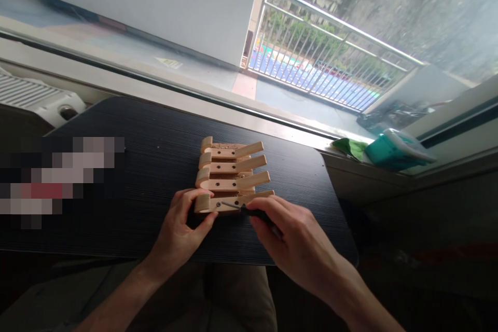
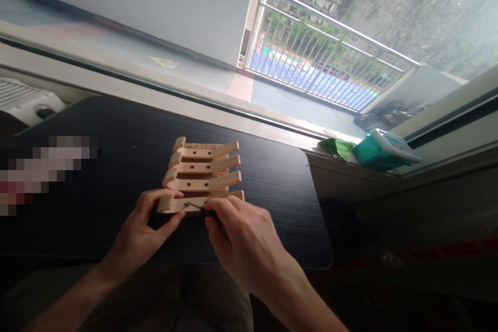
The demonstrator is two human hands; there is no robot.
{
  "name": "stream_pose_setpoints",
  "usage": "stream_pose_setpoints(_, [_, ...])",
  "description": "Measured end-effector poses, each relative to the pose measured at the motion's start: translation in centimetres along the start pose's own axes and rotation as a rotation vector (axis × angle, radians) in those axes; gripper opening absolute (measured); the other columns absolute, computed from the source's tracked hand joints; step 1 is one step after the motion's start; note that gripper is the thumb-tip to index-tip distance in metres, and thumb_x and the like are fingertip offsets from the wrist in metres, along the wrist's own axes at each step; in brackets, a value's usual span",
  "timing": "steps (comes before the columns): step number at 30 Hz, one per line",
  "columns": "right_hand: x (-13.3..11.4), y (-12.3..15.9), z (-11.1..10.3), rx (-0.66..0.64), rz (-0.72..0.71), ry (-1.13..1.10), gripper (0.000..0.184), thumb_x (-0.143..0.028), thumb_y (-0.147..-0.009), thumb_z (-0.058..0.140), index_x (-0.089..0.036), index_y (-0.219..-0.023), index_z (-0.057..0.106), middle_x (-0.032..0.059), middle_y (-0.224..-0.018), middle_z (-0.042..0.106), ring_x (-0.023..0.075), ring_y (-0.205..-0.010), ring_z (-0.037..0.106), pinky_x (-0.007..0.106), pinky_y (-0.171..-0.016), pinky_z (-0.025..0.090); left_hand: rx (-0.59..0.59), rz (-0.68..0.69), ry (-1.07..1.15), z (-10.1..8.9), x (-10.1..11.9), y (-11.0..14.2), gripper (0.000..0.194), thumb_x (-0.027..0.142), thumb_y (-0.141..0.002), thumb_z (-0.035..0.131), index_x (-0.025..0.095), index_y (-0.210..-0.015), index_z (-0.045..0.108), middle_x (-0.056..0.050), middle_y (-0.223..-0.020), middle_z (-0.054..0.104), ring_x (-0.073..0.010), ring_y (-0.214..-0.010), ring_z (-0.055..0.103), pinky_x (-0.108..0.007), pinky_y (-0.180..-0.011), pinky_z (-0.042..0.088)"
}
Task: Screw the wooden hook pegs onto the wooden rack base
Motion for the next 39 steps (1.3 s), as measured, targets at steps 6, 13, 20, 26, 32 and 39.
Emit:
stream_pose_setpoints(6, [-2.6,-2.4,-0.8,-0.150,-0.064,0.216,0.018,-0.022,-0.091,0.050,-0.019,-0.102,0.065,0.0030,-0.089,0.069,0.0140,-0.076,0.062,0.025,-0.068,0.042,0.015,0.020,0.012,-0.2,0.0,0.1,0.027,0.023,-0.082,0.062,0.023,-0.107,0.053,-0.003,-0.103,0.059,-0.0193,-0.100,0.058,-0.034,-0.092,0.049])
stream_pose_setpoints(13, [-3.1,-3.2,0.0,-0.210,-0.072,0.238,0.019,-0.022,-0.092,0.049,-0.020,-0.102,0.065,0.0025,-0.091,0.069,0.0149,-0.081,0.064,0.025,-0.071,0.041,0.013,0.041,0.014,-0.1,-0.1,0.2,0.028,0.020,-0.082,0.063,0.022,-0.108,0.052,-0.002,-0.103,0.058,-0.0182,-0.100,0.058,-0.032,-0.092,0.049])
stream_pose_setpoints(20, [-3.7,-3.6,0.3,-0.279,-0.109,0.277,0.018,-0.022,-0.093,0.046,-0.017,-0.097,0.063,0.0032,-0.088,0.068,0.0145,-0.079,0.060,0.025,-0.070,0.038,0.028,0.048,0.022,-0.1,-0.2,0.3,0.029,0.022,-0.081,0.064,0.023,-0.108,0.052,-0.003,-0.104,0.058,-0.0188,-0.100,0.058,-0.033,-0.093,0.049])
stream_pose_setpoints(26, [-4.8,-4.3,0.3,-0.331,-0.161,0.363,0.015,-0.024,-0.093,0.046,-0.019,-0.091,0.061,0.0013,-0.083,0.066,0.0131,-0.072,0.056,0.026,-0.064,0.033,0.028,0.050,0.029,-0.1,-0.2,0.2,0.029,0.022,-0.081,0.063,0.023,-0.108,0.052,-0.003,-0.104,0.057,-0.0195,-0.101,0.058,-0.034,-0.092,0.049])
stream_pose_setpoints(32, [-5.1,-4.7,0.5,-0.365,-0.158,0.426,0.016,-0.023,-0.093,0.045,-0.019,-0.086,0.059,-0.0004,-0.076,0.064,0.0123,-0.066,0.054,0.027,-0.058,0.028,0.029,0.068,0.033,-0.2,0.0,0.2,0.030,0.022,-0.081,0.064,0.023,-0.109,0.052,-0.003,-0.104,0.058,-0.0195,-0.101,0.057,-0.035,-0.092,0.049])
stream_pose_setpoints(39, [-7.6,-6.1,1.5,-0.444,-0.376,0.509,0.020,-0.004,-0.089,0.047,-0.015,-0.095,0.064,0.0039,-0.095,0.063,0.0137,-0.082,0.056,0.027,-0.063,0.029,0.046,0.077,-0.004,-0.2,0.0,0.3,0.030,0.024,-0.082,0.065,0.023,-0.109,0.051,-0.002,-0.102,0.056,-0.0188,-0.097,0.058,-0.034,-0.090,0.050])
Point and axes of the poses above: each hand's wrist, its own y-axis away from the middle knuckle, its own z-axis out of the palm, x = y × z, the point moved 10 cm from there along -y, towards the middle knuckle
